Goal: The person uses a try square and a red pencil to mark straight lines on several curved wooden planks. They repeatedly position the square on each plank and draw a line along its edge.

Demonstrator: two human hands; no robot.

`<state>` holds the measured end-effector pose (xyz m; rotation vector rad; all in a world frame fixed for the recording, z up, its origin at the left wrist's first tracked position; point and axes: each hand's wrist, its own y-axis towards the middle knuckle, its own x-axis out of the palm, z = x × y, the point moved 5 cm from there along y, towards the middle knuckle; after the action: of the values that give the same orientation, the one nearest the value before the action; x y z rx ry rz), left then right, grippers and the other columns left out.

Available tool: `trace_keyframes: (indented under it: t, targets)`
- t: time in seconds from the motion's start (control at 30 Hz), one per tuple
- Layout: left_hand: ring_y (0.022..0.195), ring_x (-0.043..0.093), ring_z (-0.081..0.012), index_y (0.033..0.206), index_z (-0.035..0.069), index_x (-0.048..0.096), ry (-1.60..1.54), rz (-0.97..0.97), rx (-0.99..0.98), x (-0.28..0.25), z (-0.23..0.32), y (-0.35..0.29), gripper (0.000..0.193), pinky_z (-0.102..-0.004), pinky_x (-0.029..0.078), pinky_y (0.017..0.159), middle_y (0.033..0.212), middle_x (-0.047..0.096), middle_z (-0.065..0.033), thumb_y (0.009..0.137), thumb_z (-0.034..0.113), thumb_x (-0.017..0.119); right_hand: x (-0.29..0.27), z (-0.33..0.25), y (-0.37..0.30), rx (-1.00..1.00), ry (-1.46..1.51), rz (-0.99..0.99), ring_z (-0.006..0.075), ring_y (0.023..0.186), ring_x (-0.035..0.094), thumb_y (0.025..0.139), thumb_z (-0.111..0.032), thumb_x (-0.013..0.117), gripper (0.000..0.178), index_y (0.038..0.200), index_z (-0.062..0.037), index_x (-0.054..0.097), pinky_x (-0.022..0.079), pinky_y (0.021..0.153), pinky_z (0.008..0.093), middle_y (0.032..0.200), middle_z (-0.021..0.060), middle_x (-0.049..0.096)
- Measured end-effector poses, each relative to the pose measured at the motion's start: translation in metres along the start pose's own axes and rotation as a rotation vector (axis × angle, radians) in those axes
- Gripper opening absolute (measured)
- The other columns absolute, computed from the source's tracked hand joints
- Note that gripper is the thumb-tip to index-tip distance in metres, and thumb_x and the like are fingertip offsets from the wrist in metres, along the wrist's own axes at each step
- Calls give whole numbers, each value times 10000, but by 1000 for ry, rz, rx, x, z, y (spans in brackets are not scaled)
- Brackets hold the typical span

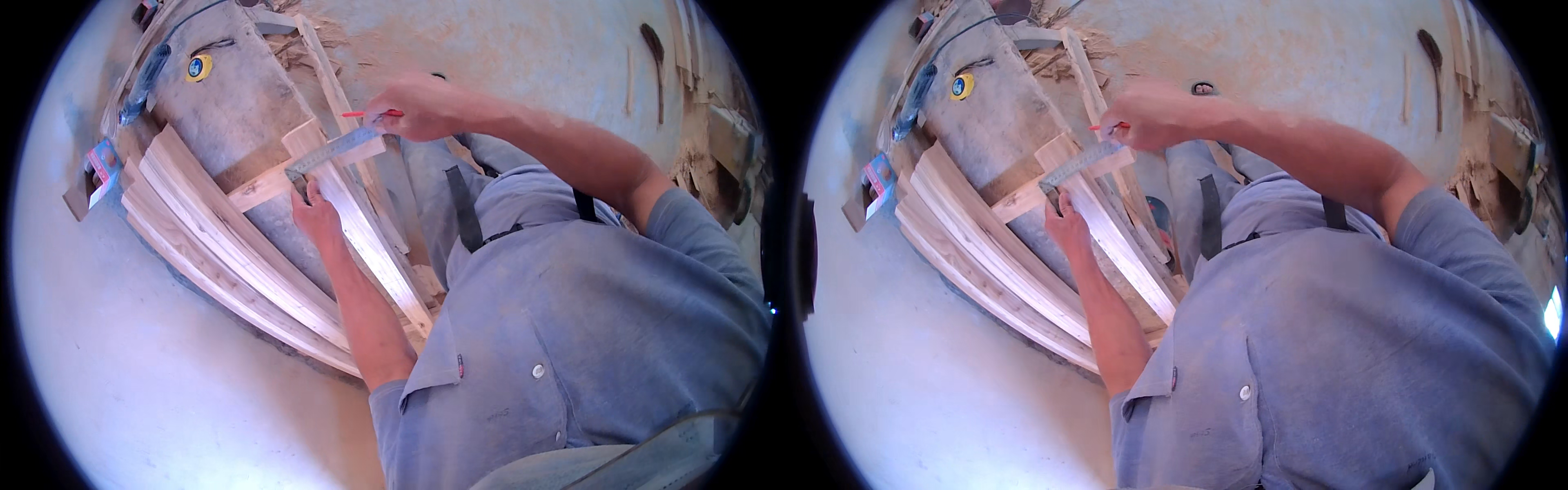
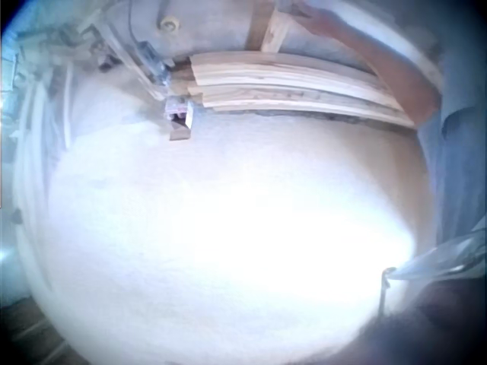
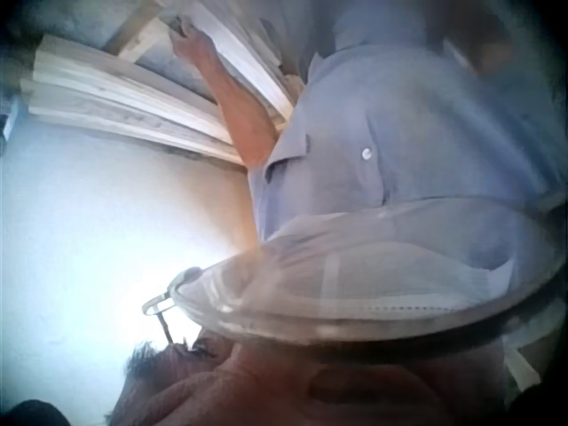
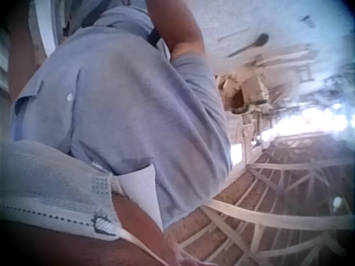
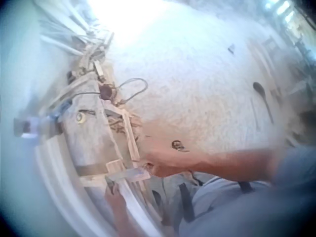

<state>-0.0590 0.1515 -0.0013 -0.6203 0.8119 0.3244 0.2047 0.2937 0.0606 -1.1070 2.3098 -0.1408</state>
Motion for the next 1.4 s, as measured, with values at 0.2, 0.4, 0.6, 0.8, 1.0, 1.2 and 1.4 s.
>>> trace_keyframes:
  t: [0.2,0.4,0.6,0.8,1.0,1.2,1.4]
  targets:
    - [888,674,-316,1231,-10,654,-26,2,-33,0,3,0,293,-428,516,837,1030,740,-191,1016,184,607,14,19,-20,26,315,157,256,702,615,881,-133,708,156,1003,-39,733,475,676,360,795,131,682]
    - [879,668,-301,1229,-17,650,-27,-16,-13,2,11,16,296,-417,519,832,1023,739,-180,1021,187,600,-9,5,-16,56,283,208,224,637,572,903,-186,724,163,940,-29,740,459,615,361,714,112,662]
    - [887,679,-307,1220,-18,651,-39,-4,26,2,32,24,292,-422,522,825,1021,738,-190,1021,189,596,-23,-1,-6,67,390,315,270,630,566,918,-248,704,220,899,-29,717,442,611,402,696,147,622]
    - [895,684,-344,1206,-24,653,3,7,-4,3,32,24,314,-438,521,822,1014,736,-208,1022,225,599,-11,8,0,40,327,333,165,712,590,968,-248,669,233,1044,-34,719,480,673,331,796,89,683]
    - [883,683,-395,1163,-25,667,9,42,-11,3,33,22,310,-458,518,808,982,732,-226,1009,239,614,-8,9,6,62,368,328,202,749,615,956,-248,671,222,1060,-55,709,486,701,350,825,99,690]
    - [884,683,-402,1127,-24,675,39,89,-19,6,44,19,276,-468,514,796,964,728,-231,987,209,625,-15,9,15,37,382,301,266,761,629,952,-255,671,225,1072,-68,708,487,706,384,829,130,683]
    - [859,697,-398,1084,-21,706,19,120,36,7,45,21,311,-480,519,774,935,732,-237,978,265,643,-9,8,30,-23,362,209,239,803,638,951,-204,663,240,1130,-49,699,494,749,371,882,125,699]
